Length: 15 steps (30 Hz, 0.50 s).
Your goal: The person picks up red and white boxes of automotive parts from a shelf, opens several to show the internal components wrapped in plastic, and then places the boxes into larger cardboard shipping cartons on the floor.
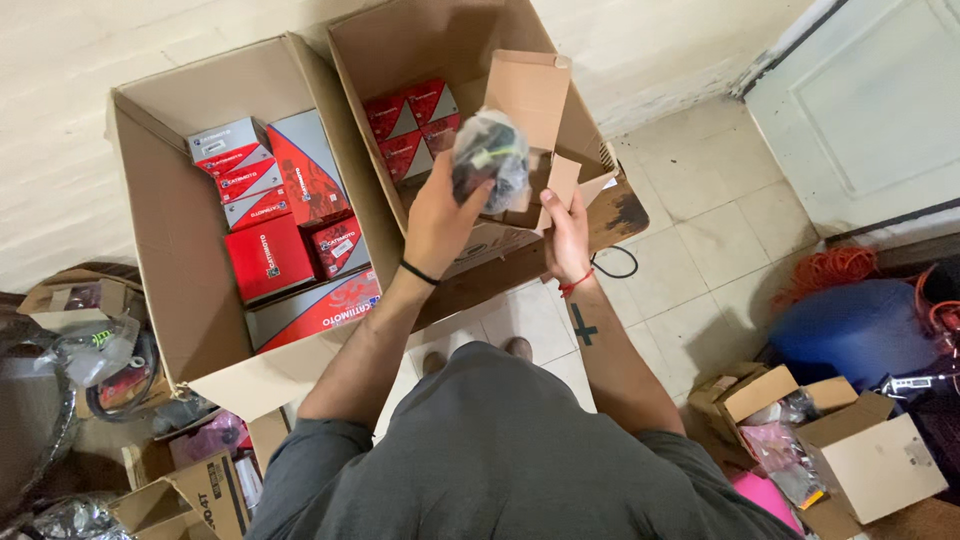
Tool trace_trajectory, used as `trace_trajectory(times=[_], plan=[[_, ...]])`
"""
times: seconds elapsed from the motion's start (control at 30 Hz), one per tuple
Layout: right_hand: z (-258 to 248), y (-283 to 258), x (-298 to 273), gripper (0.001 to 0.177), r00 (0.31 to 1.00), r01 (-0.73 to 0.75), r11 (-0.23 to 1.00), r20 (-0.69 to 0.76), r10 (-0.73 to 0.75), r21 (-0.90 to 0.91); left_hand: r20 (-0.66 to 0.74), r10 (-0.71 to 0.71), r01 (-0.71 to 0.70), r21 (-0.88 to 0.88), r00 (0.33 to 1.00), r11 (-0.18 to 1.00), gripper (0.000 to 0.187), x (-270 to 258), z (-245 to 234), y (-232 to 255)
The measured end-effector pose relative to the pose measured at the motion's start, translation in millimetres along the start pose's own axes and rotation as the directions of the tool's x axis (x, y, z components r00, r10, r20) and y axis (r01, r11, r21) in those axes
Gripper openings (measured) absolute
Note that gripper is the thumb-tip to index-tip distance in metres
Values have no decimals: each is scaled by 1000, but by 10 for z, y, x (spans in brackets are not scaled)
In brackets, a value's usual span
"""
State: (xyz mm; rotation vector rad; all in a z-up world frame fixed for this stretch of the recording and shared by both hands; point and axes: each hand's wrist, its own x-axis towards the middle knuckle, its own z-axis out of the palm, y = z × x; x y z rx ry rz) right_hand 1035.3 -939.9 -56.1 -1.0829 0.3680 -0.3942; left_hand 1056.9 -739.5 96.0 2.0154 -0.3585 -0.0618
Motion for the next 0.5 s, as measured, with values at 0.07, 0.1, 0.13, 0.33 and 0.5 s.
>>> trace_trajectory(times=[0.07, 0.1, 0.13, 0.33, 0.5], plan=[[53, -5, -32, 65, 1000, 8, 1000, 6, -8, 15, 3, 16, -16, 55, 1000, 998, 63, -31, 68, 41], [79, -10, -46, 64, 1000, 16, 999, 12, -16, 30, 6, 32, -32, 110, 999, 993, 66, -44, 104, 64], [93, -4, -68, 64, 1000, 17, 999, 10, -17, 30, 8, 33, -33, 109, 999, 993, 66, -28, 185, -36], [44, 65, -127, 51, 999, 30, 993, -25, -28, 111, 27, 108, -110, 79, 994, 991, 49, 100, 553, -468], [121, -80, -201, 48, 998, -22, 986, -57, 31, 165, 86, 373, -371, 444, 924, 816, 37, 139, 403, -245]])
